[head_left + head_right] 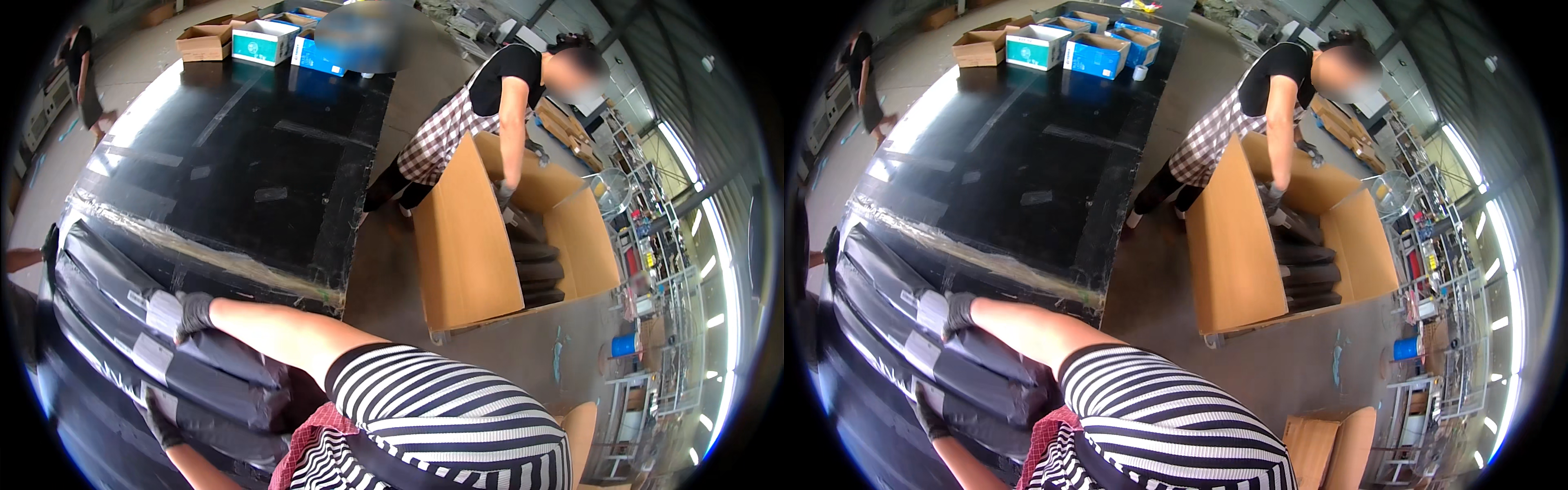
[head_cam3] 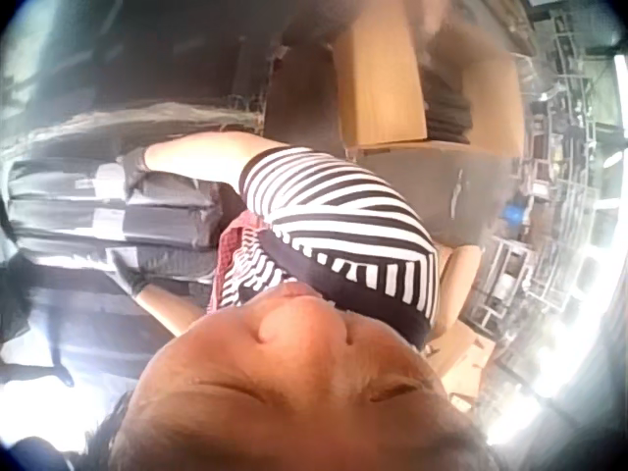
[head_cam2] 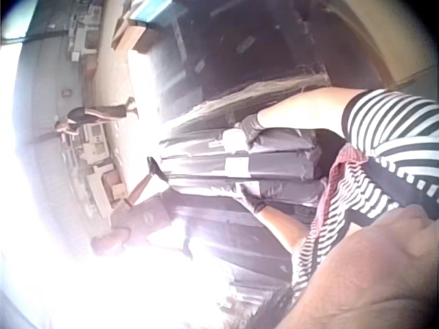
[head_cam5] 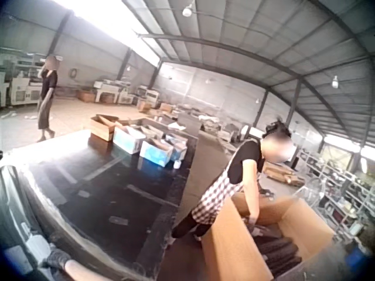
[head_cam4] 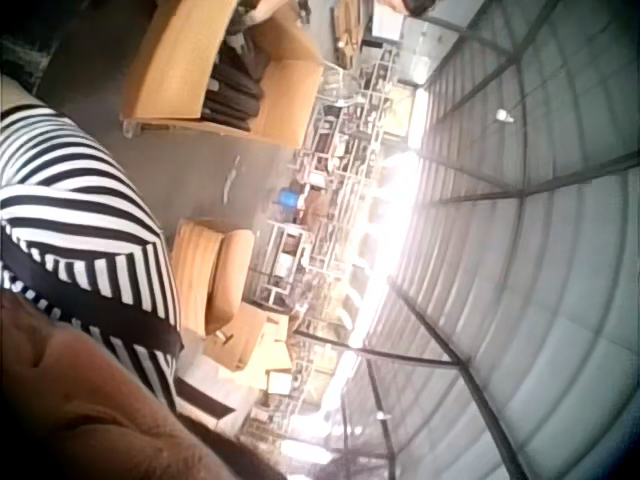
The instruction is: The person applies labels to long rolls, places the rolls into large cardboard boxes, and then slides each roll into a plastic sleeve before returning them to the table.
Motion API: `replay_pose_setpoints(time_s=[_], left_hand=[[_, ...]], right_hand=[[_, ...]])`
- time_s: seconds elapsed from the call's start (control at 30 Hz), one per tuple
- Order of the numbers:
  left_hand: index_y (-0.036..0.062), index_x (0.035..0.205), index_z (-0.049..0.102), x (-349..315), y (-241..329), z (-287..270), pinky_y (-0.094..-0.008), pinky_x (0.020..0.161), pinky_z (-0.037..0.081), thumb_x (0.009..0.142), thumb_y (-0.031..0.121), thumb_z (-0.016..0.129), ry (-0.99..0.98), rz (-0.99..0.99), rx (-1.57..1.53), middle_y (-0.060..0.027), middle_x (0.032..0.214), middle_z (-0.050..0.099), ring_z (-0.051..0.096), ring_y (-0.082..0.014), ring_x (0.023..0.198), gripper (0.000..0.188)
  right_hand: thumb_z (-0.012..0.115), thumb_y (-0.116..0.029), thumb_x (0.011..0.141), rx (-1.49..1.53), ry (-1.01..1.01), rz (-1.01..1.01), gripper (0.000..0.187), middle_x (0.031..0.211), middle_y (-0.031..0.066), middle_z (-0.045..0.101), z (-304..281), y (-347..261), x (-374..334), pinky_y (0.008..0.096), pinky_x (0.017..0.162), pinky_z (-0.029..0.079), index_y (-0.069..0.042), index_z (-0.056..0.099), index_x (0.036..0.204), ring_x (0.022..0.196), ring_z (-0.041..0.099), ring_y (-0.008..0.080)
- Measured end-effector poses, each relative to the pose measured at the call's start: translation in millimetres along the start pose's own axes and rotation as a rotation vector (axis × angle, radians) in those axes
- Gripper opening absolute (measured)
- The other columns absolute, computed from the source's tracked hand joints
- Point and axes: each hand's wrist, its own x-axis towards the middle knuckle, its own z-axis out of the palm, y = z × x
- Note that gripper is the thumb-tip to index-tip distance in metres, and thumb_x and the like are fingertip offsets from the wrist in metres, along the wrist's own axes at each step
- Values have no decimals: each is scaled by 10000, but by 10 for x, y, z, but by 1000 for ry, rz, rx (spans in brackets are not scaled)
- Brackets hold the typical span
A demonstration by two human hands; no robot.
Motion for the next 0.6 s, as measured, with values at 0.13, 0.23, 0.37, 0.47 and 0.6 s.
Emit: replay_pose_setpoints(time_s=[0.13,0.23,0.37,0.47,0.6], left_hand=[[53,1497,377,-184,-377,-399,-455,1115,351,921,484,590,-196,-131,-198,-146,1481,445,455,-313,1317,751],[65,1518,340,-504,-506,-441,-458,1153,293,926,529,562,-200,-193,-436,-131,1513,411,405,-317,1362,785],[31,1496,353,-1320,127,487,-446,1118,352,944,499,529,-122,-257,-515,-153,1479,439,454,-297,1320,745],[22,1490,352,-1317,252,769,-437,1101,369,942,461,534,-196,-184,-459,-157,1460,451,469,-288,1300,726],[9,1483,351,-1226,673,1423,-424,1079,391,939,410,540,-389,-35,-305,-161,1435,467,489,-276,1274,702]], right_hand=[[937,-453,479,433,-11,-129,1083,1202,206,636,452,623,-299,394,984,467,2,480,1349,1175,584,323],[911,-401,582,850,-135,-260,945,1212,158,616,481,604,-802,386,990,448,3,495,1328,1169,550,242],[897,-375,612,795,-44,-254,927,1227,134,601,-41,420,-1478,380,995,425,-13,471,1351,1174,523,223],[896,-334,624,864,-5,-379,971,1272,110,571,-381,250,-1851,372,1051,360,-24,418,1410,1233,469,211],[926,-270,598,1047,46,-553,1094,1357,97,505,-1066,53,-2718,370,1116,282,-40,335,1490,1301,413,217]])
